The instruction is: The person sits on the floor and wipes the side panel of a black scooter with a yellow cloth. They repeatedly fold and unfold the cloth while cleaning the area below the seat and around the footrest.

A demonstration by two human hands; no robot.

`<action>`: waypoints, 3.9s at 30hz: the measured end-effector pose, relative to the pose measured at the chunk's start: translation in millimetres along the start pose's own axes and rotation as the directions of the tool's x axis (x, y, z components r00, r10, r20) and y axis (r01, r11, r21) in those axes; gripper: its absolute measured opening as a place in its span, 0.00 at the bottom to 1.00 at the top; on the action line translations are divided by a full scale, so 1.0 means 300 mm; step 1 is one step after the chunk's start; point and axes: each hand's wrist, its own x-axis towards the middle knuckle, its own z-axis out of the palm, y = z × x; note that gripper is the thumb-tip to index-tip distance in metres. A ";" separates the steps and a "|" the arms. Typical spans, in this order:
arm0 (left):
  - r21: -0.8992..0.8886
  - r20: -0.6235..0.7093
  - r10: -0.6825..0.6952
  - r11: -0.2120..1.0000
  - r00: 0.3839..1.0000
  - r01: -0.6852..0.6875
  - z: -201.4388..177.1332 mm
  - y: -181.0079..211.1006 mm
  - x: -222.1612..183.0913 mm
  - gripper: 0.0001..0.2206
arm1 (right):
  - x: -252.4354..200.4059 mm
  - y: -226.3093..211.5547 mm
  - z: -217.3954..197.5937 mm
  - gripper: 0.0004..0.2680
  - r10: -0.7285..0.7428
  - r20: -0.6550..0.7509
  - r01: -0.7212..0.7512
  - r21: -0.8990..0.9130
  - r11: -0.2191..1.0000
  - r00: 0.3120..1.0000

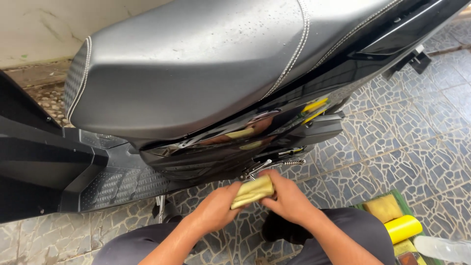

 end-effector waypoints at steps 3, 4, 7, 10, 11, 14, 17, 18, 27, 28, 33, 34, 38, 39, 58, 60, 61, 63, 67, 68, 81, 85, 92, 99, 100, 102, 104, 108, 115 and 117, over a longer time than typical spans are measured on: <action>-0.133 -0.065 -0.172 0.978 0.983 0.162 -0.044 0.033 -0.006 0.15 | 0.024 0.013 0.016 0.21 0.057 -0.132 -0.019 0.277 0.961 0.990; -0.136 -0.066 -0.172 0.977 0.983 0.162 -0.046 0.032 -0.009 0.15 | 0.027 0.017 0.034 0.21 0.058 -0.130 -0.020 0.275 0.961 0.990; -0.187 -0.066 -0.138 0.975 0.988 0.124 -0.027 0.015 0.004 0.17 | 0.031 0.007 0.091 0.22 -0.001 -0.053 0.027 0.493 0.870 0.999; -0.038 -0.174 -0.091 0.996 0.981 0.086 0.052 -0.020 0.035 0.23 | 0.020 -0.054 0.159 0.23 0.074 -0.253 0.134 0.712 0.689 0.965; 0.024 -0.271 -0.019 0.999 0.962 0.026 0.080 -0.020 0.044 0.23 | 0.013 -0.073 0.175 0.23 0.116 -0.357 0.193 0.719 0.668 0.927; 0.100 -0.346 0.044 0.995 0.937 -0.009 0.109 0.009 0.062 0.26 | -0.006 -0.120 0.207 0.21 0.056 -0.554 0.351 0.599 0.719 0.831; 0.138 -0.316 0.044 0.990 0.948 0.000 0.106 0.032 0.069 0.27 | -0.009 -0.154 0.211 0.24 -0.162 -0.650 0.470 0.333 0.818 0.743; 0.165 -0.292 0.063 0.986 0.954 -0.014 0.106 0.035 0.072 0.27 | -0.008 -0.163 0.211 0.29 -0.258 -0.656 0.489 0.194 0.850 0.710; 0.283 -0.403 0.325 0.933 0.856 -0.220 -0.037 -0.005 -0.008 0.12 | 0.144 0.005 0.020 0.24 -0.511 -0.787 0.416 -0.359 0.835 0.346; 0.276 -0.404 0.321 0.936 0.857 -0.220 -0.045 -0.021 -0.012 0.12 | 0.145 0.006 0.002 0.24 -0.512 -0.783 0.414 -0.360 0.836 0.353; 0.332 -0.601 0.382 0.918 0.701 -0.216 -0.113 -0.060 -0.018 0.08 | 0.222 0.032 0.025 0.16 -0.641 -0.732 0.316 -0.567 0.761 0.231; 0.330 -0.599 0.382 0.919 0.703 -0.218 -0.118 -0.056 -0.020 0.08 | 0.223 0.015 0.057 0.16 -0.640 -0.732 0.314 -0.566 0.762 0.234; 0.355 -0.666 0.387 0.916 0.637 -0.185 -0.123 -0.051 -0.019 0.06 | 0.254 0.005 0.205 0.18 -0.749 -0.598 0.253 -0.707 0.661 0.285; 0.374 -0.680 0.398 0.911 0.616 -0.176 -0.119 -0.053 -0.017 0.06 | 0.268 0.019 0.250 0.14 -0.823 -0.470 0.198 -0.817 0.542 0.318; 0.705 -0.688 0.656 0.706 0.310 0.071 -0.199 -0.004 -0.016 0.13 | 0.210 0.001 0.165 0.17 -0.667 -0.658 0.295 -0.598 0.745 0.350; 0.773 -0.634 0.748 0.607 0.196 0.183 -0.208 -0.021 0.012 0.20 | 0.214 -0.064 0.172 0.07 -0.875 -0.405 0.227 -0.856 0.465 0.263; 0.775 -0.632 0.750 0.606 0.196 0.179 -0.199 -0.043 0.024 0.20 | 0.196 -0.076 0.167 0.07 -0.875 -0.407 0.223 -0.856 0.466 0.263; 0.778 -0.625 0.733 0.555 0.269 0.295 -0.175 -0.088 0.043 0.25 | 0.157 -0.100 0.160 0.16 -0.568 -0.640 0.356 -0.443 0.823 0.518; 0.778 -0.628 0.703 0.552 0.334 0.301 -0.146 -0.122 0.074 0.26 | 0.160 -0.088 0.186 0.16 -0.575 -0.573 0.434 -0.378 0.817 0.584; 0.774 -0.633 0.695 0.564 0.342 0.287 -0.144 -0.130 0.082 0.27 | 0.158 -0.093 0.181 0.16 -0.569 -0.612 0.436 -0.371 0.820 0.549; 0.764 -0.646 0.694 0.587 0.319 0.268 -0.134 -0.169 0.097 0.27 | 0.240 -0.014 0.325 0.16 -0.643 -0.615 0.322 -0.560 0.763 0.456; 0.750 -0.662 0.689 0.604 0.295 0.271 -0.149 -0.159 0.087 0.24 | 0.210 -0.030 0.267 0.20 -0.592 -0.604 0.392 -0.443 0.806 0.533; 0.712 -0.703 0.664 0.652 0.255 0.262 -0.198 -0.187 0.042 0.24 | 0.230 -0.145 0.118 0.18 -0.550 -0.826 0.264 -0.507 0.821 0.126; 0.692 -0.719 0.651 0.644 0.242 0.325 -0.228 -0.194 0.039 0.25 | 0.274 -0.217 0.482 0.13 -0.482 -0.756 0.330 -0.363 0.871 0.442; 0.695 -0.717 0.653 0.643 0.245 0.322 -0.229 -0.197 0.037 0.25 | 0.254 -0.196 0.487 0.13 -0.479 -0.759 0.327 -0.360 0.874 0.441; 0.654 -0.755 0.619 0.686 0.218 0.319 -0.246 -0.202 0.040 0.25 | 0.231 -0.161 0.493 0.11 -0.449 -0.759 0.373 -0.290 0.881 0.472; 0.639 -0.768 0.605 0.700 0.210 0.319 -0.259 -0.204 0.035 0.26 | 0.233 -0.094 0.404 0.14 -0.429 -0.820 0.316 -0.321 0.893 0.379; 0.617 -0.787 0.581 0.727 0.207 0.301 -0.257 -0.207 0.031 0.28 | 0.205 -0.074 0.208 0.18 -0.390 -0.897 0.262 -0.333 0.906 0.208; 0.617 -0.786 0.584 0.727 0.202 0.301 -0.251 -0.173 0.020 0.28 | 0.207 -0.253 0.425 0.20 -0.601 -0.644 0.186 -0.594 0.783 0.473; 0.556 -0.822 0.478 0.792 0.308 0.254 -0.240 -0.157 -0.006 0.25 | 0.161 -0.297 0.452 0.19 -0.259 -0.545 0.291 -0.030 0.956 0.797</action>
